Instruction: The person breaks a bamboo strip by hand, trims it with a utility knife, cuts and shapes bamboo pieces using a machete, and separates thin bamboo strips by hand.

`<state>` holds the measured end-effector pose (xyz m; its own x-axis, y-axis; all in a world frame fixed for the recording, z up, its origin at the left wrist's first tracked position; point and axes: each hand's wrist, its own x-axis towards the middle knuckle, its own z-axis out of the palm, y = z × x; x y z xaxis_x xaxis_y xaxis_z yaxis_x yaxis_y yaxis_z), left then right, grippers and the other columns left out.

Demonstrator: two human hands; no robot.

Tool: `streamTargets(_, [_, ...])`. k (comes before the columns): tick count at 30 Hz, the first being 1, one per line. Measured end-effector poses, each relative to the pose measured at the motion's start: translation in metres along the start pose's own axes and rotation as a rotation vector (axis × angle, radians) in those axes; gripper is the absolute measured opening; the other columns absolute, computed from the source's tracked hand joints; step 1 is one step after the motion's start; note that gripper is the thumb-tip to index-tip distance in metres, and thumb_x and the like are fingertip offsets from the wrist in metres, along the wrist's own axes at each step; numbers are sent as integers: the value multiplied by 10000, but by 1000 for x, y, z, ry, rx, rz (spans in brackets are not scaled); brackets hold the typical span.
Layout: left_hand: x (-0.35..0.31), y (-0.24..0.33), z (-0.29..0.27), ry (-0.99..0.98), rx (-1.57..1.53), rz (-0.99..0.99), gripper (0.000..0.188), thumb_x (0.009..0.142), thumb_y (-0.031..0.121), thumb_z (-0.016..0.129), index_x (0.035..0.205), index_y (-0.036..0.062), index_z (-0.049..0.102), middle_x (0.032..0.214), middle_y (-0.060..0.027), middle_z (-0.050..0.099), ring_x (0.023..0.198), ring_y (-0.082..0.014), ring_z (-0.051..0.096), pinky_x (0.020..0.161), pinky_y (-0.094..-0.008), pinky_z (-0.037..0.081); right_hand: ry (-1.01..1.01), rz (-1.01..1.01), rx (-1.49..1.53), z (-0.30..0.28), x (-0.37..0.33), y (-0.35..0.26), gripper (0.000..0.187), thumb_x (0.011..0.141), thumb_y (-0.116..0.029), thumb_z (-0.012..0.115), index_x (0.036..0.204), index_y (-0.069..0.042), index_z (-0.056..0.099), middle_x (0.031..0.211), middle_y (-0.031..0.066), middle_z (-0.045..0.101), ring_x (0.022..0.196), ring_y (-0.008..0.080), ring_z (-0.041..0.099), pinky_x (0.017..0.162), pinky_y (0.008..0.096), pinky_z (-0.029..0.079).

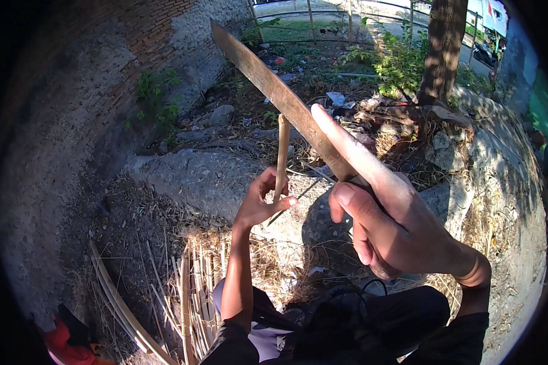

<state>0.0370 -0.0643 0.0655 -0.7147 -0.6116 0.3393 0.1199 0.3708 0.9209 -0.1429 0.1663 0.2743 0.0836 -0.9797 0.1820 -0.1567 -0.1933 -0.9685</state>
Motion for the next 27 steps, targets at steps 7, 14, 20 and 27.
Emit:
streamTargets(7, [-56, -127, 8, 283, 278, -117, 461, 756, 174, 939, 1087, 64, 639, 1060, -64, 717, 1040, -203, 676, 979, -391, 511, -63, -105, -69, -12, 3, -14, 596, 1119, -172, 388, 1655, -58, 156, 561, 37, 516, 439, 107, 485, 472, 310, 452])
streamTargets(14, [-77, -224, 35, 616, 396, -354, 442, 818, 254, 895, 665, 53, 533, 608, 12, 488, 593, -99, 412, 540, -325, 368, -5, -1, -63, 1, 2, -6, 635, 1098, -212, 431, 1663, -113, 158, 868, 29, 500, 477, 51, 482, 474, 209, 448])
streamTargets(20, [-31, -210, 43, 844, 346, -122, 485, 951, 154, 710, 585, 1, 430, 534, 2, 317, 567, -88, 270, 491, -358, 225, 118, -143, -134, 2, -6, -18, 632, 1093, -200, 433, 1654, -85, 168, 991, 69, 510, 488, 49, 479, 483, 207, 447])
streamTargets(27, [-34, -228, 43, 803, 404, -114, 406, 897, 74, 670, 593, -3, 413, 549, -27, 305, 570, -83, 296, 495, -333, 274, 74, -187, -159, 4, 3, -12, 628, 1087, -187, 435, 1645, -52, 179, 1135, 116, 521, 500, 45, 477, 492, 205, 446])
